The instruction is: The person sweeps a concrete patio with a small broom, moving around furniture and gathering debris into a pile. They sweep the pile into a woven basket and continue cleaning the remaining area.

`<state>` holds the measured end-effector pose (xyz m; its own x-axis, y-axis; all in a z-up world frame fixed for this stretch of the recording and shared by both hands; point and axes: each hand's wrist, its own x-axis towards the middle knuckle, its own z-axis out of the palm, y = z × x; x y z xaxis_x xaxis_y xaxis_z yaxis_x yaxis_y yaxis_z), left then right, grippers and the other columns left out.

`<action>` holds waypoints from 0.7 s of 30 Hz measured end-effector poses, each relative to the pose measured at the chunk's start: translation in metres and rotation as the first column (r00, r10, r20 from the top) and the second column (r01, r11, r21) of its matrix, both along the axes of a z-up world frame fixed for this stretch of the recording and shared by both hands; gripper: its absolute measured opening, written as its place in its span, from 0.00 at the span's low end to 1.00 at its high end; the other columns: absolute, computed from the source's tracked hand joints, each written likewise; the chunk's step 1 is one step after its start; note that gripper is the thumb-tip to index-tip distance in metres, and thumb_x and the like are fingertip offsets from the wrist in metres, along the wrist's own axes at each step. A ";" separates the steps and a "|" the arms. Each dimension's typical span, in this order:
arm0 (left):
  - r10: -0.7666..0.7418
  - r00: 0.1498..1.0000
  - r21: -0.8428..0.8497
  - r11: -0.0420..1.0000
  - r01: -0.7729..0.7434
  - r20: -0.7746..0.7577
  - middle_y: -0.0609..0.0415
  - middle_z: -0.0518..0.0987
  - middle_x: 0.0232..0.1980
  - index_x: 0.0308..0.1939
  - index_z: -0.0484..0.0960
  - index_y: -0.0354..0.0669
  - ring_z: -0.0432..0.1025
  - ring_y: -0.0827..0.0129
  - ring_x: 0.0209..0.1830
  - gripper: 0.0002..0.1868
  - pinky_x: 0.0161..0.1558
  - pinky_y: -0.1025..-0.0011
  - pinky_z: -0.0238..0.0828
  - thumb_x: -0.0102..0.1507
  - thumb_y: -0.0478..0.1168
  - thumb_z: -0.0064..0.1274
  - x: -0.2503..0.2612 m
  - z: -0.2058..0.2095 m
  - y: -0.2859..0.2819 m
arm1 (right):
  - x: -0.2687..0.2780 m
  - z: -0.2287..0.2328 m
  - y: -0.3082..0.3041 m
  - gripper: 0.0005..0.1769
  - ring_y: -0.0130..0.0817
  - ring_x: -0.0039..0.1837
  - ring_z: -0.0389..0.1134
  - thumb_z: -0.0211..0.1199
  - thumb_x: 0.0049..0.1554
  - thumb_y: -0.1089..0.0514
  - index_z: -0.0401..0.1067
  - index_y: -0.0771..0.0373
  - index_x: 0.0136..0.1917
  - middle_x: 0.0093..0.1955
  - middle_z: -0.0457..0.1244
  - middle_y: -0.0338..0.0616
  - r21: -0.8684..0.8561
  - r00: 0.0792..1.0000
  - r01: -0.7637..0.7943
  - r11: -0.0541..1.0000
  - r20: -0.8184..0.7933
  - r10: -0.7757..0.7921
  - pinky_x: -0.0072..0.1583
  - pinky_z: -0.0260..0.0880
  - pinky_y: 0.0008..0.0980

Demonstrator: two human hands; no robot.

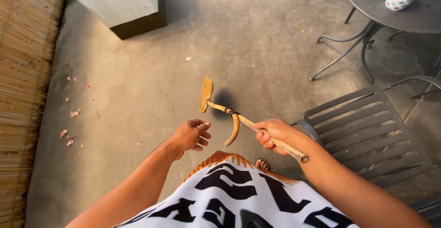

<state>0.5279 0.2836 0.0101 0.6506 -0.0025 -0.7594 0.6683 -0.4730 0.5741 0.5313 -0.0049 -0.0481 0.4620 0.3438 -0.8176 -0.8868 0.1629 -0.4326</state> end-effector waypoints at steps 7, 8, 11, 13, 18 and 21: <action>-0.126 0.991 0.011 0.992 0.126 -0.041 0.54 0.82 0.47 0.63 0.76 0.45 0.75 0.70 0.40 0.25 0.41 0.68 0.77 0.69 0.55 0.44 0.081 -0.008 -0.031 | 0.049 0.000 -0.029 0.07 0.22 0.28 0.51 0.52 0.63 0.60 0.61 0.67 0.46 0.33 0.57 0.42 -0.174 0.983 0.181 0.968 0.054 -0.174 0.28 0.52 0.23; -0.131 0.991 0.005 0.991 0.131 -0.041 0.54 0.83 0.48 0.63 0.76 0.45 0.75 0.70 0.40 0.25 0.42 0.68 0.77 0.69 0.55 0.44 0.096 -0.009 -0.033 | 0.058 -0.003 -0.034 0.07 0.22 0.28 0.51 0.53 0.63 0.60 0.61 0.67 0.45 0.33 0.56 0.42 -0.195 0.978 0.209 0.958 0.052 -0.203 0.28 0.52 0.24; -0.159 0.987 -0.009 0.987 0.159 -0.034 0.54 0.83 0.48 0.64 0.76 0.45 0.76 0.70 0.41 0.25 0.42 0.68 0.77 0.69 0.55 0.43 0.145 -0.012 -0.045 | 0.091 -0.016 -0.055 0.07 0.22 0.28 0.51 0.53 0.63 0.61 0.61 0.67 0.45 0.33 0.57 0.42 -0.220 0.949 0.315 0.923 0.052 -0.311 0.28 0.51 0.23; -0.179 0.983 -0.022 0.984 0.179 -0.026 0.54 0.83 0.49 0.64 0.75 0.46 0.76 0.70 0.41 0.25 0.43 0.68 0.77 0.69 0.55 0.43 0.176 -0.013 -0.051 | 0.114 -0.019 -0.068 0.07 0.21 0.28 0.52 0.53 0.63 0.61 0.61 0.68 0.45 0.33 0.57 0.42 -0.228 0.920 0.389 0.893 0.059 -0.386 0.28 0.51 0.22; -0.289 0.957 -0.065 0.955 0.288 -0.004 0.53 0.83 0.48 0.64 0.76 0.45 0.76 0.69 0.40 0.25 0.41 0.67 0.77 0.69 0.55 0.45 0.254 -0.019 -0.058 | 0.165 -0.025 -0.094 0.07 0.19 0.28 0.52 0.50 0.64 0.62 0.59 0.68 0.46 0.35 0.56 0.41 -0.152 0.750 0.647 0.747 -0.048 -0.659 0.29 0.52 0.19; -0.374 0.928 -0.045 0.927 0.373 0.004 0.52 0.83 0.49 0.64 0.76 0.44 0.76 0.69 0.40 0.26 0.41 0.67 0.78 0.69 0.55 0.45 0.295 -0.029 -0.059 | 0.177 -0.016 -0.102 0.04 0.19 0.29 0.52 0.48 0.64 0.64 0.59 0.66 0.46 0.35 0.55 0.39 -0.108 0.647 0.756 0.646 -0.030 -0.762 0.29 0.54 0.20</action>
